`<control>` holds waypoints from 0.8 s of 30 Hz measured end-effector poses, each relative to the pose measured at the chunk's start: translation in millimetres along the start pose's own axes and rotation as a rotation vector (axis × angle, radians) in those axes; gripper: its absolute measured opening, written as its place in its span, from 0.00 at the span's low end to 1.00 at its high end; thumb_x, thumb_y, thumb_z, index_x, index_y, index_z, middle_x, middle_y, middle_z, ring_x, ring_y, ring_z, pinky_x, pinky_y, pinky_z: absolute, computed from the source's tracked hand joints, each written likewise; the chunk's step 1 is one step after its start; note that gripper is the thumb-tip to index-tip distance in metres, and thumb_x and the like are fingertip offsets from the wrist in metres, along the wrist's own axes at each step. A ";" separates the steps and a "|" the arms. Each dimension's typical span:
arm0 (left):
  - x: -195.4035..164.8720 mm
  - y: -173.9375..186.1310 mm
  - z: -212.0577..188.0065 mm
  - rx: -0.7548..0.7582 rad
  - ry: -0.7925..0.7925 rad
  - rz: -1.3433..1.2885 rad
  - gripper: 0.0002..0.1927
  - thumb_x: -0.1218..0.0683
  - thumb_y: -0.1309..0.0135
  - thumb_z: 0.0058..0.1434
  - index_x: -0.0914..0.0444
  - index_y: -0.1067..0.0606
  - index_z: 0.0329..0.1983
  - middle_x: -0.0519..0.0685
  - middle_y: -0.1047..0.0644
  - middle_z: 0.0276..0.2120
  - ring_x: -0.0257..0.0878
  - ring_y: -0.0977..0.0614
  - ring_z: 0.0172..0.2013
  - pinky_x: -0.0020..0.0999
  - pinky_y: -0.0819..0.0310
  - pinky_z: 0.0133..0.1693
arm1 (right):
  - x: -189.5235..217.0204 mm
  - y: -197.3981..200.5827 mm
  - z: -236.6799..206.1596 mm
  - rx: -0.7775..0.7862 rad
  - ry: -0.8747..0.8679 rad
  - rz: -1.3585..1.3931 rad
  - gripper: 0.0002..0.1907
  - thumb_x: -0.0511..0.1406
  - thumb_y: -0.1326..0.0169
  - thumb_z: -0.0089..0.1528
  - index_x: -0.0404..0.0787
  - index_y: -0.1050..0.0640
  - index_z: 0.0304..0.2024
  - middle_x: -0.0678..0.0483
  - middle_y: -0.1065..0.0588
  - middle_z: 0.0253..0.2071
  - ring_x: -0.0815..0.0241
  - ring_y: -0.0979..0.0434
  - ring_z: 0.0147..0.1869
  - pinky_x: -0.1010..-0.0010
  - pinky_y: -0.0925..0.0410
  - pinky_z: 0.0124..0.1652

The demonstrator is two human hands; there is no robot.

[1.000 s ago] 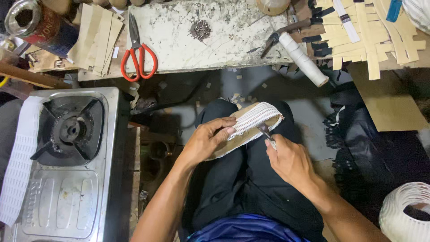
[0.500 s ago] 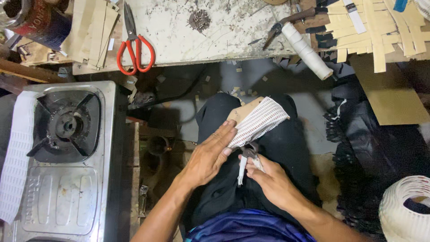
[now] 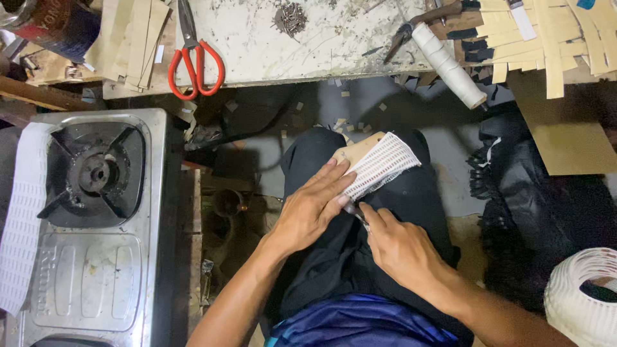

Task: The person sits with a woven shoe upper over a wooden last on their lap, hammers the upper and sole edge, presses and folds the upper material around the last, and uses pincers to trim and tuck the material along the sole edge, turning the shoe to work around it.

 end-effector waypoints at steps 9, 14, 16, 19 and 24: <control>-2.2 -1.6 12.7 -0.020 -0.069 0.131 0.21 0.57 0.48 0.66 0.61 0.25 0.63 0.58 0.28 0.65 0.55 0.30 0.68 0.45 0.34 0.65 | -8.3 -1.2 1.9 0.018 0.002 0.018 0.25 0.33 0.47 0.59 0.35 0.29 0.59 0.42 0.26 0.35 0.39 0.20 0.32 0.50 0.28 0.33; -1.6 -2.3 16.6 -0.072 -0.079 0.096 0.17 0.57 0.47 0.68 0.62 0.25 0.60 0.59 0.25 0.62 0.57 0.28 0.66 0.47 0.32 0.63 | -3.9 12.9 2.4 0.038 0.037 0.043 0.22 0.34 0.47 0.60 0.34 0.28 0.57 0.42 0.23 0.35 0.39 0.20 0.32 0.52 0.28 0.32; -1.2 -3.0 16.8 -0.082 -0.069 0.156 0.17 0.57 0.47 0.68 0.63 0.26 0.60 0.59 0.25 0.62 0.56 0.27 0.65 0.47 0.31 0.63 | -2.6 23.8 -1.2 0.078 0.041 0.128 0.16 0.36 0.48 0.63 0.36 0.25 0.52 0.43 0.21 0.34 0.40 0.19 0.35 0.53 0.28 0.32; 0.7 -0.2 15.9 -0.067 -0.089 0.148 0.19 0.59 0.48 0.67 0.64 0.28 0.61 0.60 0.26 0.62 0.57 0.27 0.65 0.47 0.31 0.63 | 3.1 38.6 -7.5 -0.244 0.142 0.294 0.17 0.34 0.47 0.61 0.30 0.26 0.51 0.44 0.22 0.31 0.47 0.17 0.31 0.58 0.27 0.28; 4.0 5.4 16.7 -0.035 -0.090 0.095 0.22 0.61 0.49 0.64 0.63 0.29 0.63 0.59 0.26 0.63 0.56 0.27 0.65 0.46 0.32 0.64 | -6.7 18.5 6.7 -0.307 0.183 0.090 0.08 0.33 0.42 0.65 0.35 0.27 0.40 0.46 0.23 0.27 0.45 0.20 0.28 0.57 0.30 0.28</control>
Point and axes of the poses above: each hand's wrist, its own z-axis towards the middle knuckle, its own y-axis out of the back of the hand, x = y × z, the point moved 3 cm from there along z, towards the middle knuckle
